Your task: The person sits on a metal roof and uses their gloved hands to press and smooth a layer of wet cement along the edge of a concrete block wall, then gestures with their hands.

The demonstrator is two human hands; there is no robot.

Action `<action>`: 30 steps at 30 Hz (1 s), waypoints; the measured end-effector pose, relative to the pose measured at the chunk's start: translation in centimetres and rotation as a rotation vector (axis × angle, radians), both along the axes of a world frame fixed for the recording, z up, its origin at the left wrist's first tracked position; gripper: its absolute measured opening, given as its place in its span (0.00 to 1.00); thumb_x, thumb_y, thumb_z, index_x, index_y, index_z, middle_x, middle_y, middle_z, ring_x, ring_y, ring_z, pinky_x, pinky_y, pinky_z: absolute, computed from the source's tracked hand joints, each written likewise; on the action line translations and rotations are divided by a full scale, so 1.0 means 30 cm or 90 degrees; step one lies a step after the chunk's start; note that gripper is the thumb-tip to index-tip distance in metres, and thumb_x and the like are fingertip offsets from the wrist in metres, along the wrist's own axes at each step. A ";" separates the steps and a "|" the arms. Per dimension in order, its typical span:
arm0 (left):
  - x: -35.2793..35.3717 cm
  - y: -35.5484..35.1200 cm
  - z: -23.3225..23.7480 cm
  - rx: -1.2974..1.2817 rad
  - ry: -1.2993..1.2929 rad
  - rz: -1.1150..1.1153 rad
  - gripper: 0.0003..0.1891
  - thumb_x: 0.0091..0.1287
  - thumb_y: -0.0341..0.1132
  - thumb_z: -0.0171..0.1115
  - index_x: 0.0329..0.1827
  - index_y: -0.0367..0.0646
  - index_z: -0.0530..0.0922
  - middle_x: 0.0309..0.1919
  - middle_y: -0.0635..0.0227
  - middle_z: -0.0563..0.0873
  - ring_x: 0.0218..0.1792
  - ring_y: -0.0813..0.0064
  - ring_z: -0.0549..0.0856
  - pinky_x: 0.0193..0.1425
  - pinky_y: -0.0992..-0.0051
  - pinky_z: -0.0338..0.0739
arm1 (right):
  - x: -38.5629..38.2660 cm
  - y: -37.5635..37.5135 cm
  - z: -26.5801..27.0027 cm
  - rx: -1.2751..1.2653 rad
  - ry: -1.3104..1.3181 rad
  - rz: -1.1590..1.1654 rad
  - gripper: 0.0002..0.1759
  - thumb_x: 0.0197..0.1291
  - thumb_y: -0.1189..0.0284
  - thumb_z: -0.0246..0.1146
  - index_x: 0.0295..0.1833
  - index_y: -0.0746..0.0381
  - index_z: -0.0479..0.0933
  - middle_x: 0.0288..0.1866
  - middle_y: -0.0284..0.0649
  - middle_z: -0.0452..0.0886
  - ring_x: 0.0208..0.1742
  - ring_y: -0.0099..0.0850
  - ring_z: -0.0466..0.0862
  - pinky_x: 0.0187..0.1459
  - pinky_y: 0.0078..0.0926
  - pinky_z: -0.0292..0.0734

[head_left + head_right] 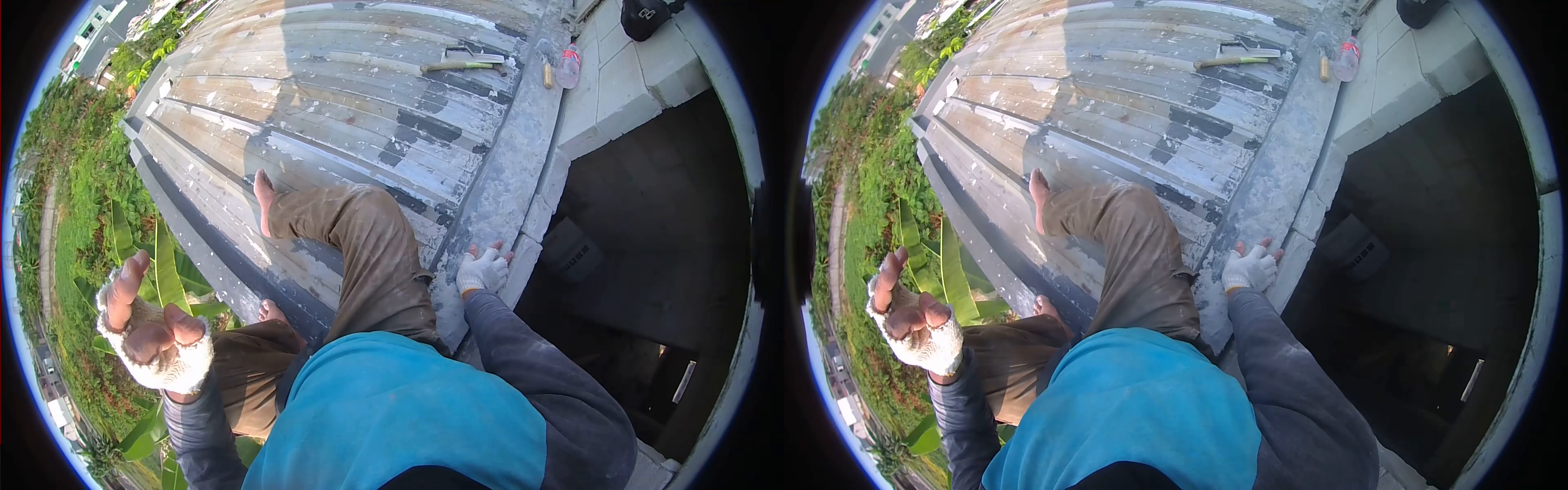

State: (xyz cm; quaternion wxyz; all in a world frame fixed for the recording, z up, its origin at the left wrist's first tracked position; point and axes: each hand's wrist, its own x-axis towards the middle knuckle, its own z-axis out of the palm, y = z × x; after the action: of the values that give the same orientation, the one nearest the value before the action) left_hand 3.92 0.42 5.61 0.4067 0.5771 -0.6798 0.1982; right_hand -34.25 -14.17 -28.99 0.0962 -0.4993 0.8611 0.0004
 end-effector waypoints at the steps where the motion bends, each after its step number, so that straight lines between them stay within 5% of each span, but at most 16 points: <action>1: 0.000 0.002 -0.001 0.000 0.003 0.002 0.17 0.74 0.34 0.67 0.35 0.50 0.62 0.67 0.51 0.81 0.61 0.50 0.84 0.64 0.51 0.77 | 0.001 -0.002 0.002 0.004 0.002 -0.003 0.44 0.73 0.44 0.55 0.85 0.56 0.55 0.82 0.64 0.57 0.82 0.55 0.59 0.79 0.53 0.54; 18: 0.006 0.006 -0.006 0.005 0.024 -0.011 0.16 0.74 0.35 0.68 0.36 0.50 0.65 0.68 0.52 0.80 0.64 0.49 0.83 0.67 0.50 0.76 | 0.001 -0.002 -0.009 -0.010 0.021 -0.003 0.44 0.72 0.44 0.56 0.85 0.55 0.56 0.81 0.63 0.58 0.80 0.54 0.62 0.78 0.53 0.56; 30: -0.012 0.000 0.014 0.015 -0.024 0.026 0.14 0.70 0.26 0.68 0.35 0.50 0.69 0.66 0.52 0.82 0.62 0.51 0.83 0.66 0.51 0.75 | -0.001 -0.001 -0.013 -0.002 0.008 -0.008 0.44 0.73 0.44 0.55 0.86 0.54 0.55 0.83 0.64 0.55 0.80 0.56 0.62 0.78 0.54 0.55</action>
State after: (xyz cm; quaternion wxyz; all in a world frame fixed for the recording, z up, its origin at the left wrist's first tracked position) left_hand 3.54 0.41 6.02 0.3827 0.5916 -0.6780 0.2094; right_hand -34.27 -14.18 -29.40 0.0897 -0.4938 0.8649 0.0014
